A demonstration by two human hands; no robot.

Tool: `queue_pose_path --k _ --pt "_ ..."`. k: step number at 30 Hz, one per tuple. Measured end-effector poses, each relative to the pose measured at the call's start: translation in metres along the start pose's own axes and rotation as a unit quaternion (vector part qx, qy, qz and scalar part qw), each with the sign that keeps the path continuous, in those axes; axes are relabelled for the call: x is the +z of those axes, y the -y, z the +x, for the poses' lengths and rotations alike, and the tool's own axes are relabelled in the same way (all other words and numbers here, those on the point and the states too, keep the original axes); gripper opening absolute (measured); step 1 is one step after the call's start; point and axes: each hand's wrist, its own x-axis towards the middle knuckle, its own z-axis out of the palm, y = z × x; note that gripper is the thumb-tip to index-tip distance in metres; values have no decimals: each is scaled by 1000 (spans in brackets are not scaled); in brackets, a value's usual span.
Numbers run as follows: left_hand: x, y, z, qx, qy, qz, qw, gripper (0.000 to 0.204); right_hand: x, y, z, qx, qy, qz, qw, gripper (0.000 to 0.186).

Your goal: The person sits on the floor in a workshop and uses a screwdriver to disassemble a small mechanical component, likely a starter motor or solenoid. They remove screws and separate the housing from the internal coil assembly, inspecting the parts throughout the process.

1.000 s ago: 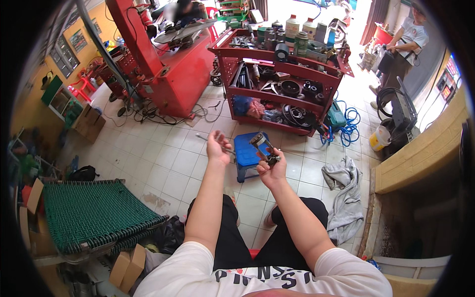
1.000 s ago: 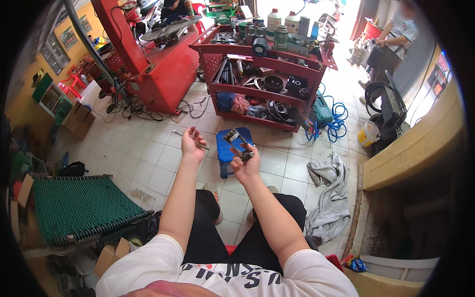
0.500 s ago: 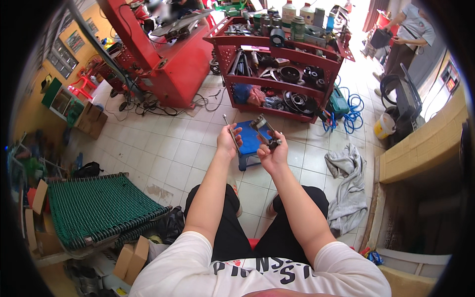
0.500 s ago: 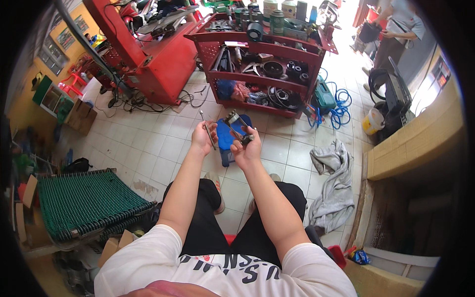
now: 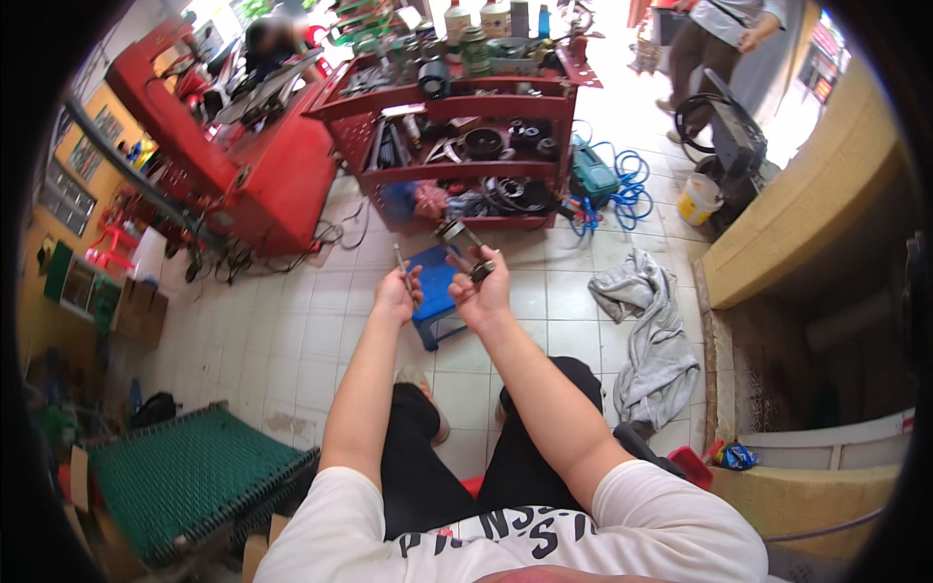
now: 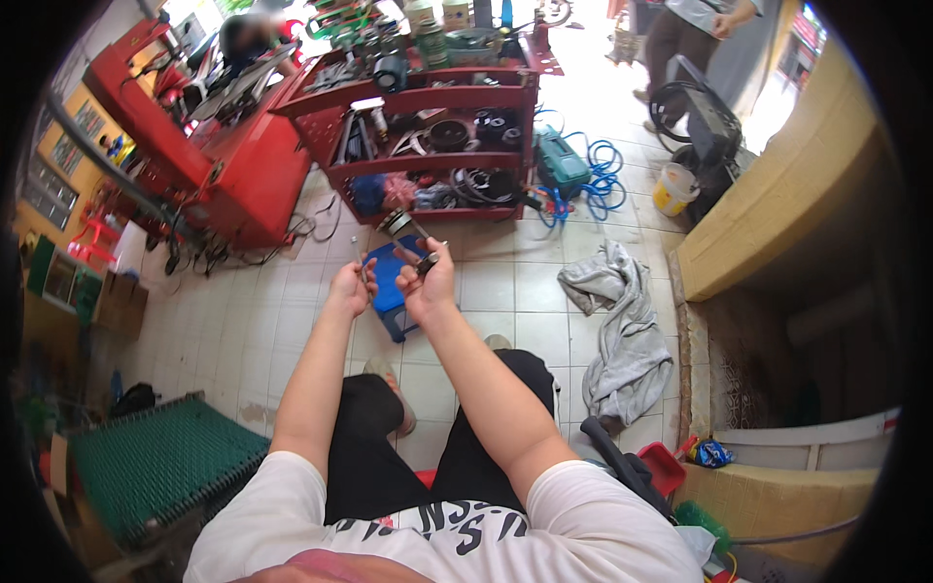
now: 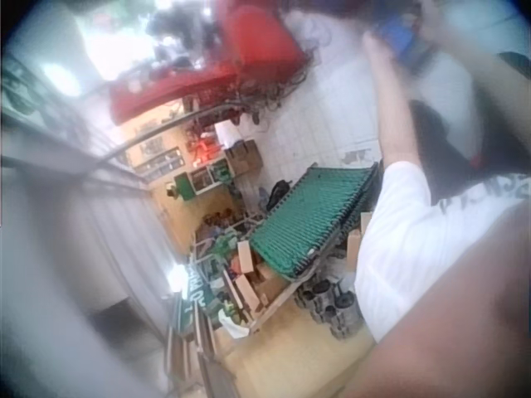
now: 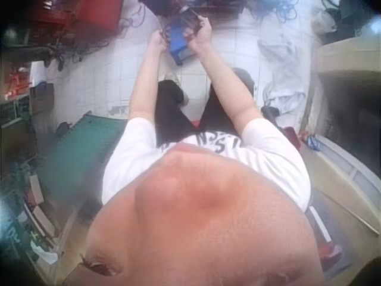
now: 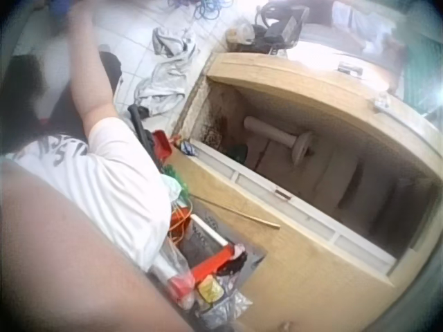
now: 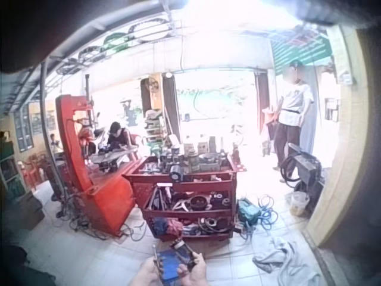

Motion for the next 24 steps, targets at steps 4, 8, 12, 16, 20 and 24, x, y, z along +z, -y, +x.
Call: queue_pose_path --k 4,8,12,16,20,24 --pt "4 -2 2 5 41 5 999 40 -4 9 -1 8 -5 -2 1000 26" --pt "3 -3 -11 -29 18 19 999 23 -3 5 -1 17 -1 -1 1000 26" --pt "12 -9 -21 -4 31 47 998 21 -6 -2 -2 18 -10 -12 1000 27" --pt "19 -14 -36 16 65 35 997 20 -12 -12 -2 22 -24 -53 998 29" --pt "14 -21 -40 28 96 26 995 21 -12 -19 -1 20 -35 -65 997 32" --pt "18 -19 -47 31 111 20 993 21 -14 -17 -1 9 -31 -65 997 33"
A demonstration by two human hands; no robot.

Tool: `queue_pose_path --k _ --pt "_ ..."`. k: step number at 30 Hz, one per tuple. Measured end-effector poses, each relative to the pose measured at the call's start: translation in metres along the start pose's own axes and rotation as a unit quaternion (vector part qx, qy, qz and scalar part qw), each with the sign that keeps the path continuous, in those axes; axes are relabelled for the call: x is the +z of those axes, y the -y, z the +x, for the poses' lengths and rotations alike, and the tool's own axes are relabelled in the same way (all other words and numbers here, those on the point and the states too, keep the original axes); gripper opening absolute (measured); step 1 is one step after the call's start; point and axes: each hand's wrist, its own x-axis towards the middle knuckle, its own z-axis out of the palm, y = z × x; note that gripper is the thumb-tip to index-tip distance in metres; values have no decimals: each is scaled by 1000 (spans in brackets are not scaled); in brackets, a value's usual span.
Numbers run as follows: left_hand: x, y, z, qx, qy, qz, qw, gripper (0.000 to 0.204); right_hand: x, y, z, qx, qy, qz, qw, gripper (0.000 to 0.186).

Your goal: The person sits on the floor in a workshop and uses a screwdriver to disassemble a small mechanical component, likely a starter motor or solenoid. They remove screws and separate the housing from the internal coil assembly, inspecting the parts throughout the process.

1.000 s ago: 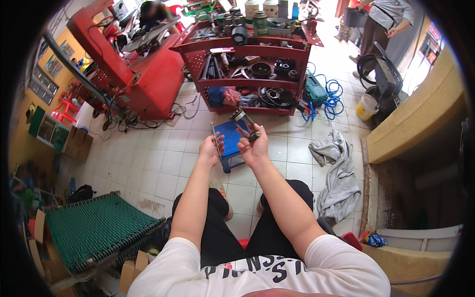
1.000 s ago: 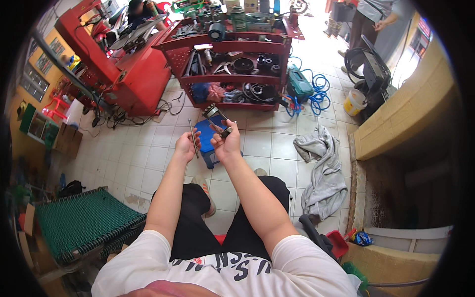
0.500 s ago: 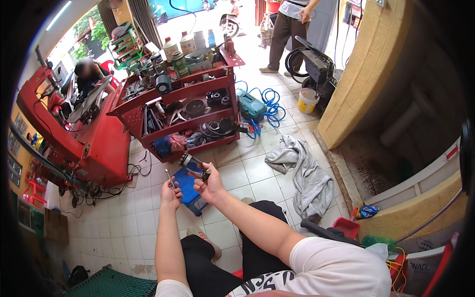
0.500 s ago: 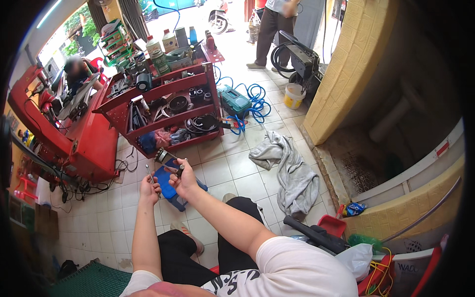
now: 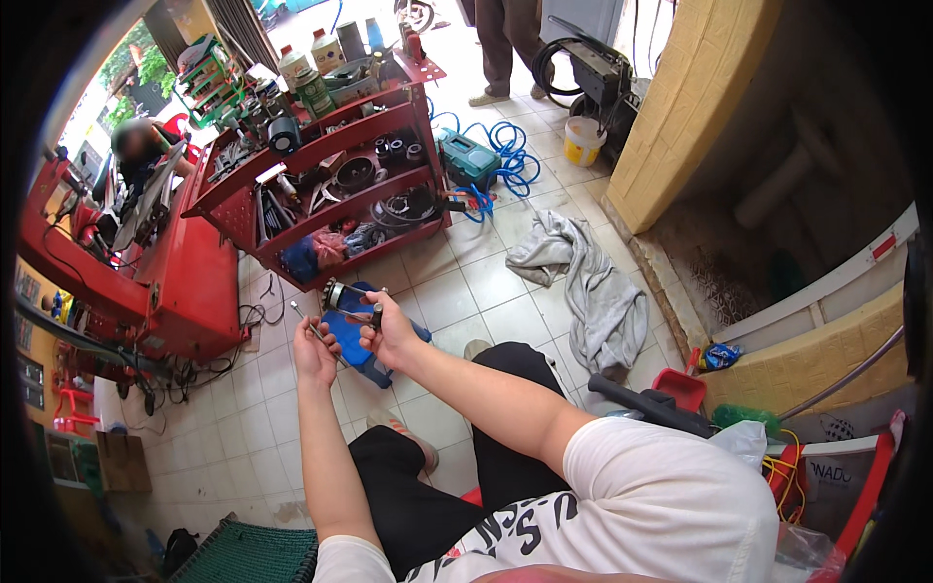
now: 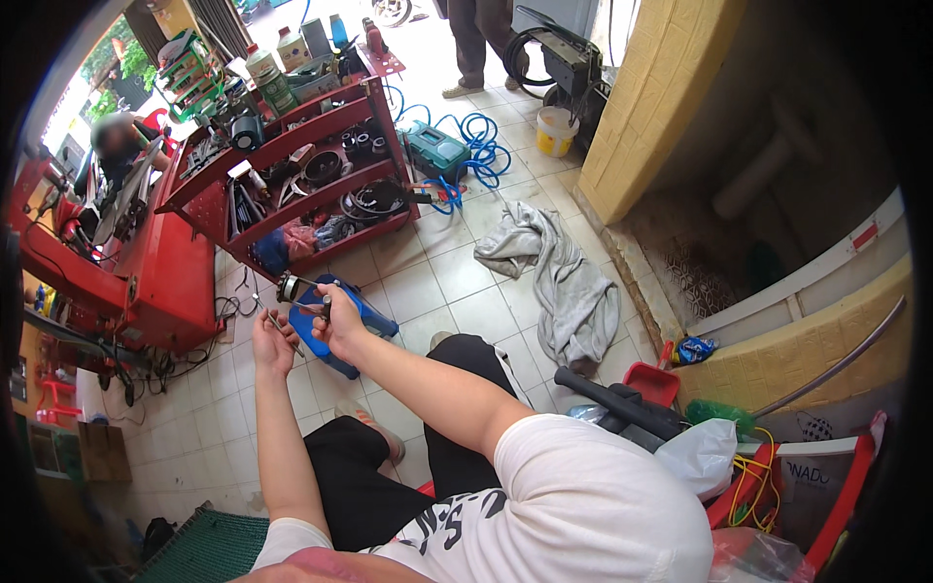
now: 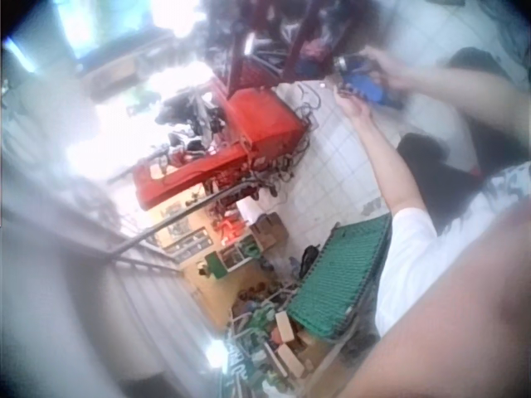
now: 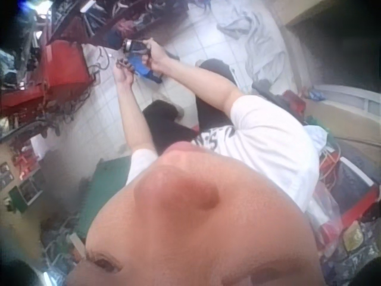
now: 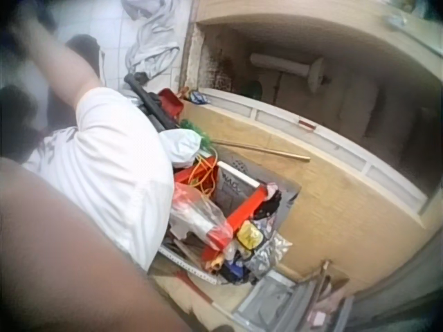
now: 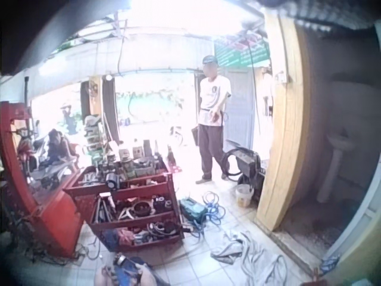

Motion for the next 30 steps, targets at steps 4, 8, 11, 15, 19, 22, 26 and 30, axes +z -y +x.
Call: queue_pose_path --k 4,8,11,15,19,22,26,30 --pt "-3 -1 1 18 24 5 1000 23 2 2 0 1 2 6 1000 33" --pt "36 2 -24 36 23 -3 999 26 -7 3 6 -4 11 7 1000 31" --pt "38 2 -29 46 177 32 983 36 -2 2 7 -9 9 -38 999 30" --pt "36 2 -28 50 169 63 982 42 2 -4 4 -24 31 -126 991 26" --pt "34 4 -27 77 79 -18 994 38 13 -8 -5 -21 52 -187 981 23" --pt "21 4 -17 107 61 -53 991 37 23 -11 -8 -22 92 -251 963 27" --pt "16 -12 -21 139 -6 -104 985 29 29 -4 -3 59 147 -273 949 39" --pt "-12 -39 -10 207 -67 -93 972 32 11 16 41 76 87 -346 931 55"
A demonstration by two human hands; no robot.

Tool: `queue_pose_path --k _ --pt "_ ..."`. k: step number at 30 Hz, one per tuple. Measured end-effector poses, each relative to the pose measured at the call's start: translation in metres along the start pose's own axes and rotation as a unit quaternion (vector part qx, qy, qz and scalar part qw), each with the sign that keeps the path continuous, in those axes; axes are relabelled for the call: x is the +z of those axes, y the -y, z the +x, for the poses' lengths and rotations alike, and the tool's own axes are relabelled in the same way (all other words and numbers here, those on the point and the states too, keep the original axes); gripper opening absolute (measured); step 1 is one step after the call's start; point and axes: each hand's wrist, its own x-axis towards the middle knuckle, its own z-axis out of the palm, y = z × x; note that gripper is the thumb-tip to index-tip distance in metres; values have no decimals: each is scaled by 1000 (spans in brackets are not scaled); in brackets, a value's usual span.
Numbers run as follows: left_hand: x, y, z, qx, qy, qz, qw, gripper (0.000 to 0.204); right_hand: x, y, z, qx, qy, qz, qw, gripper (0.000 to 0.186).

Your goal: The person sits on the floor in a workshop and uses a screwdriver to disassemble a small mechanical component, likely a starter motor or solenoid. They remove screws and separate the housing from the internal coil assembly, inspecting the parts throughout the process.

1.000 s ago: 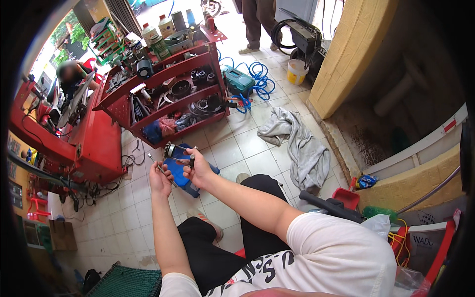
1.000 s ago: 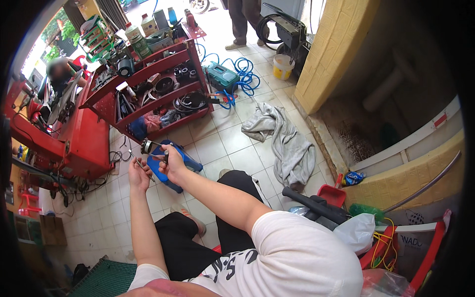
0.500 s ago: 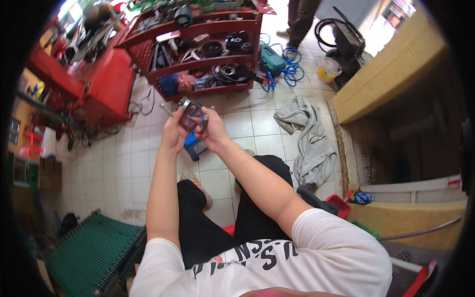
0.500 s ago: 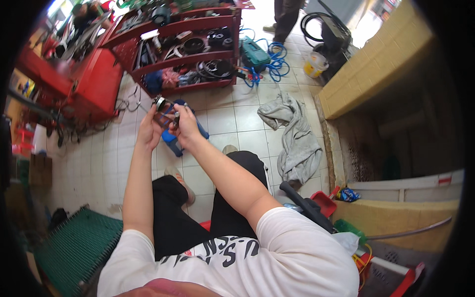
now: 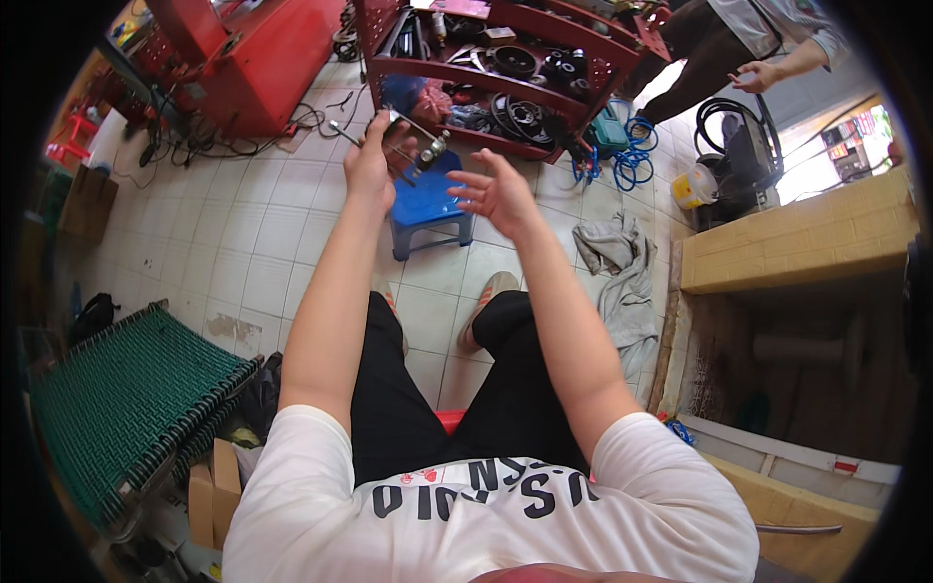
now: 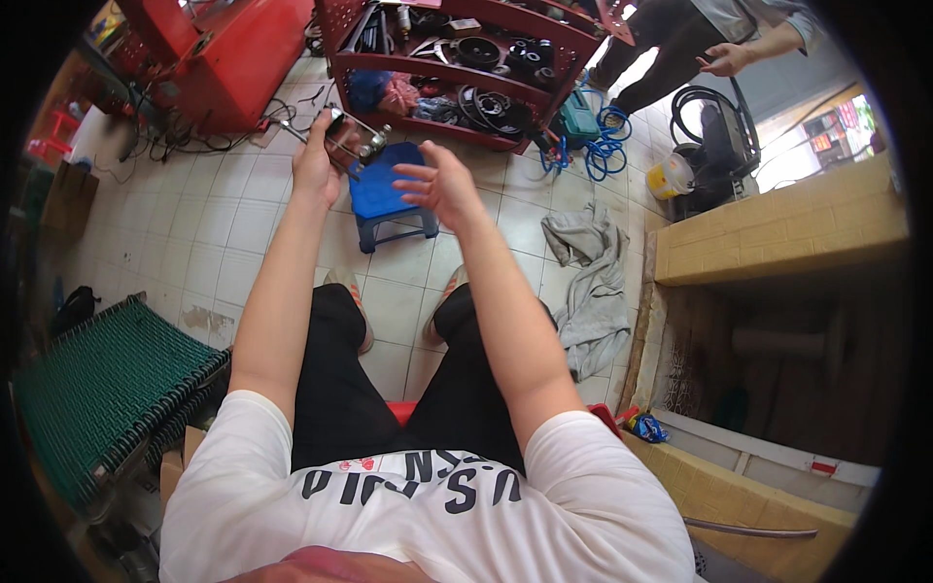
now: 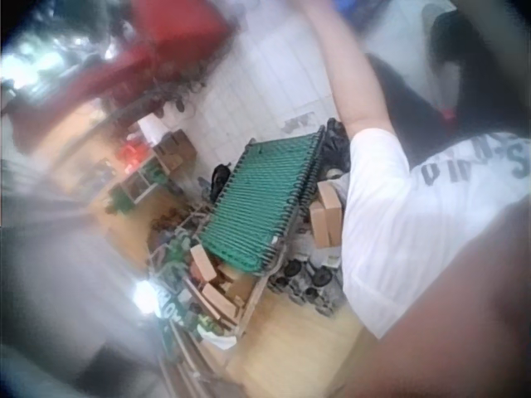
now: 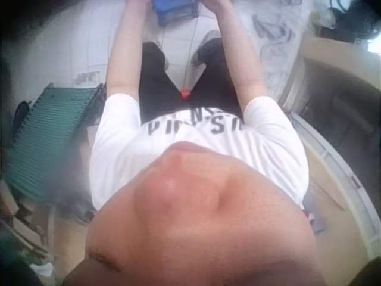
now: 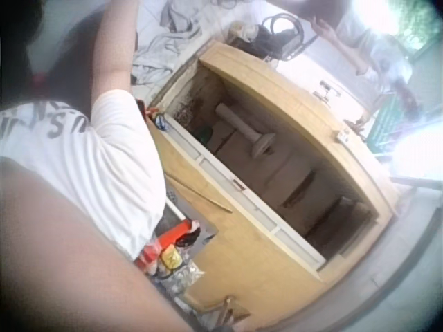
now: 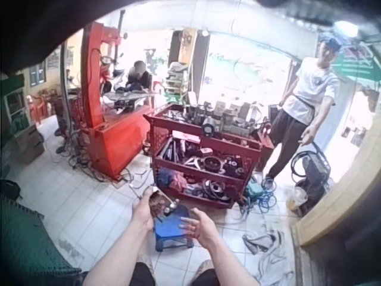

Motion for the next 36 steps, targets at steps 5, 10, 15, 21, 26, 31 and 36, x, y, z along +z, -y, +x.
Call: queue_pose_path --k 5,10,15,21,26,31,36 --pt "-7 -21 8 51 -51 50 996 29 -91 -36 121 78 -158 -205 963 63" --pt "-22 -10 23 29 -60 4 998 24 -154 -108 184 132 -253 -393 874 99" --pt "-14 -4 22 -1 -53 5 999 30 -179 -169 199 166 -238 -344 893 107" --pt "-16 7 22 1 -95 -23 995 31 -156 -187 201 160 -120 -324 925 81" --pt "-15 3 13 12 -78 -17 997 39 -117 -158 205 25 -152 -195 969 56" --pt "-3 -1 10 23 -51 -6 998 42 -166 -51 181 48 -132 -231 963 73" --pt "-14 5 16 38 -77 -46 995 40 -220 21 89 38 -100 -122 987 69"
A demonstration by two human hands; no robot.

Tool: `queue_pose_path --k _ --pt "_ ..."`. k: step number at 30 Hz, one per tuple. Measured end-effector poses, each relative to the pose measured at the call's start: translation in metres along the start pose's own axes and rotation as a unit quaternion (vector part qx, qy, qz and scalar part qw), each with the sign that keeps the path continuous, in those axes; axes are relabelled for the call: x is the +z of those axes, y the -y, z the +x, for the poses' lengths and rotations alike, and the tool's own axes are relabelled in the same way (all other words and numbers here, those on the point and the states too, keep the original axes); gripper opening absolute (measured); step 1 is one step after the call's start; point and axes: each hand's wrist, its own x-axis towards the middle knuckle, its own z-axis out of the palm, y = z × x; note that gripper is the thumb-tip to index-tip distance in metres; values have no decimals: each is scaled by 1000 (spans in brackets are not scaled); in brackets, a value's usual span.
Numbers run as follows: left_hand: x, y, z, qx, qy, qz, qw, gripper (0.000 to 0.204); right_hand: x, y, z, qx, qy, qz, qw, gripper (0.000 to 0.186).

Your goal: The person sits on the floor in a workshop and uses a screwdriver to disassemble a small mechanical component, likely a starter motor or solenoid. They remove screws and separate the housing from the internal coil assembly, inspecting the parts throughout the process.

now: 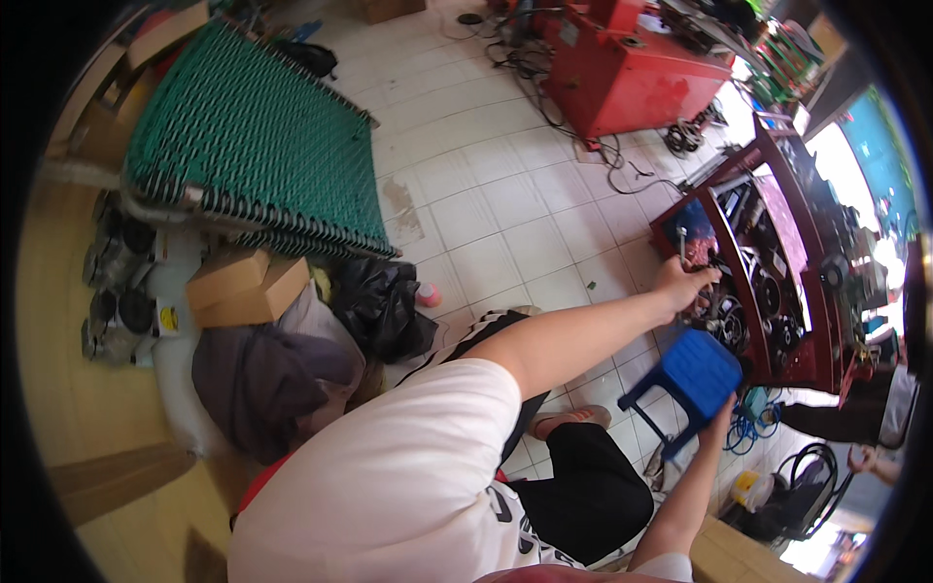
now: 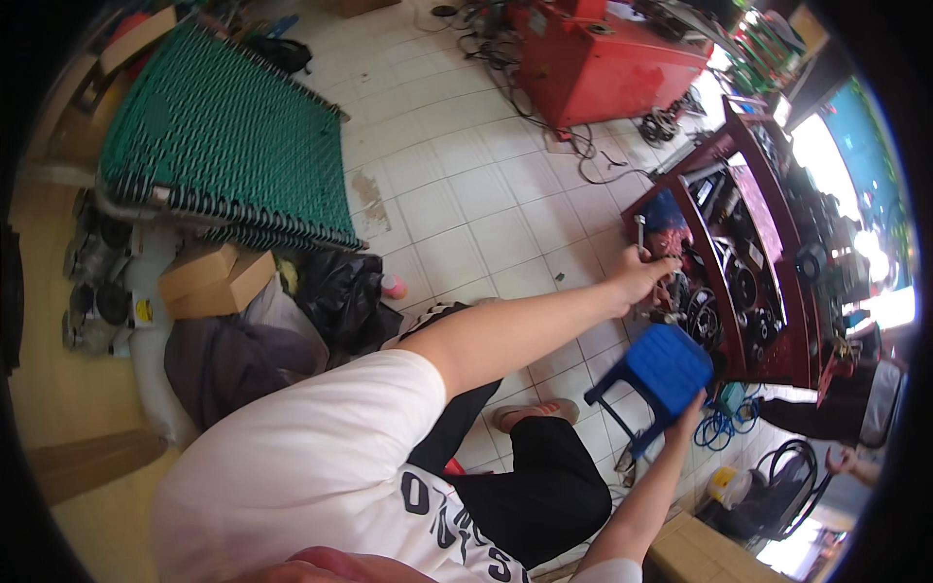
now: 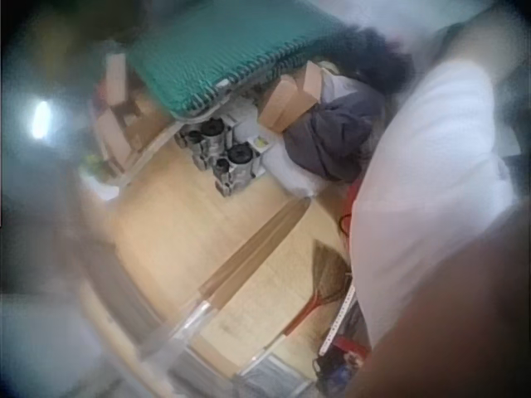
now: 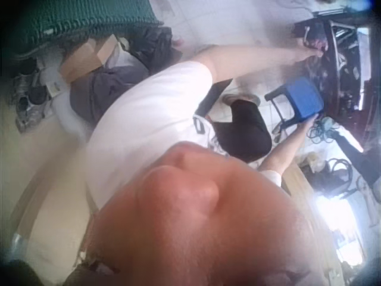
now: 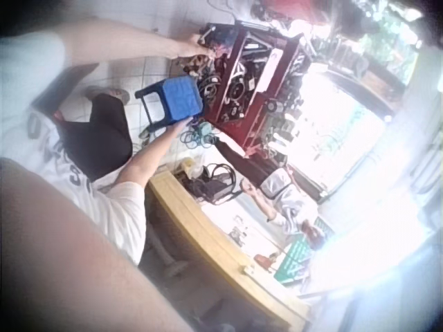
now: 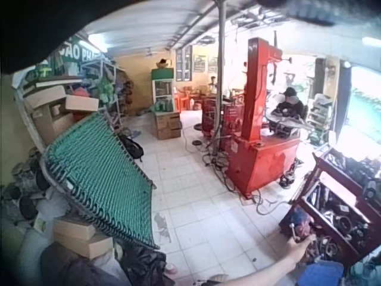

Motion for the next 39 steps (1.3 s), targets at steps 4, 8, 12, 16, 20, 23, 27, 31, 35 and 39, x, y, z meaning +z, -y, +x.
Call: queue_pose_path --k 4,8,12,16,20,23,27,31,35,39 --pt "5 2 -11 -19 -4 -14 1000 43 -73 37 -98 -15 -89 4 996 69" --pt "11 -6 -18 -43 18 -15 999 46 -137 97 -174 -85 -111 19 990 70" --pt "10 -4 -13 -50 22 7 998 51 -141 161 -239 -142 -153 47 977 67" --pt "24 1 -23 -63 68 67 993 33 -113 228 -293 -244 -93 78 962 60" --pt "6 6 -10 -56 106 134 984 36 -136 285 -280 -332 -285 53 898 49" --pt "23 39 -18 -115 97 82 985 34 -208 327 -293 -310 -299 30 902 59" --pt "11 6 -10 -117 56 106 986 34 -122 332 -271 -303 -287 85 905 42" --pt "14 14 -16 -120 62 115 984 34 -160 356 -260 -308 -341 34 887 51" --pt "17 18 -14 -133 52 119 983 34 -196 398 -258 -210 -562 -220 769 78" --pt "13 11 -6 -121 52 126 983 34 -177 402 -248 -327 -670 -377 550 87"
